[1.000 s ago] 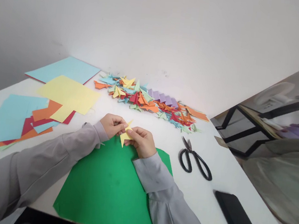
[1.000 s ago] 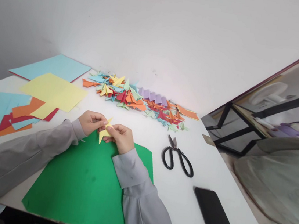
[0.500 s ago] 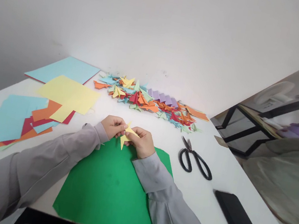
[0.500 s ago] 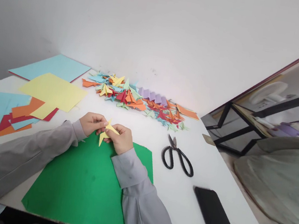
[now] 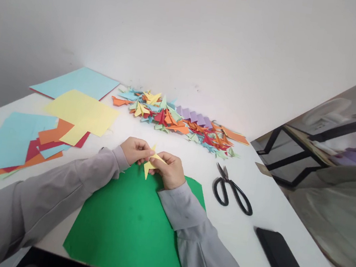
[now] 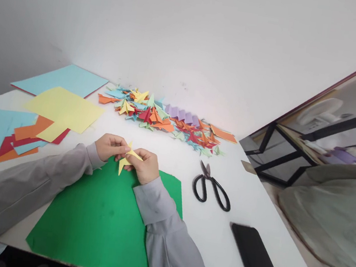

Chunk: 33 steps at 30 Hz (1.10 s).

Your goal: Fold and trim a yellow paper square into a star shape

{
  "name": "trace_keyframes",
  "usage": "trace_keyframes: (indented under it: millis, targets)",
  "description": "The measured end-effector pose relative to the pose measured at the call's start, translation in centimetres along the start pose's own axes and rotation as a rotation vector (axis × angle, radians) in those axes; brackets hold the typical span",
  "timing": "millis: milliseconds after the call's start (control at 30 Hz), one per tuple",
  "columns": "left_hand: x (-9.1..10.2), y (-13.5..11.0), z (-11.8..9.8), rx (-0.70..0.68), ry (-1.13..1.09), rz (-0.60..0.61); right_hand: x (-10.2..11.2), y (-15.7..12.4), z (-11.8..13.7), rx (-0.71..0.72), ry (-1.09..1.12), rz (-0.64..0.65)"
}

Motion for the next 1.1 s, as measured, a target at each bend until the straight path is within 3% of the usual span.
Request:
trace_keyframes:
  millis: [267,533,800,1100]
  targets:
    - [-0.38,-0.55,-0.27,-0.078,0.059,-0.036,0.01,-0.15,-0.04,0.025,0.002,0.006]
    - [-0.32,0.24,0.33,0.157,-0.177,0.072,-0.12,-0.12,-0.12,0.024,0.049,0.031]
    - [-0.52,-0.33,-0.17,-0.085,-0.04,-0.052,-0.22,-0.31,0.18,0.0,-0.02,0.097]
    - [-0.19,-0.24,-0.08,-0.043,-0.027,-0.093,-0.15,-0.27,0.25,-0.016,-0.007,0.11]
Point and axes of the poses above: each hand's wrist, its own y-axis towards the middle knuckle, its own x-axis out of the back of the hand, z = x × y, the point moved 1 cm from there along y, towards the middle knuckle, and after that the axes turned 3 degrees about x, right-handed, at the moved point
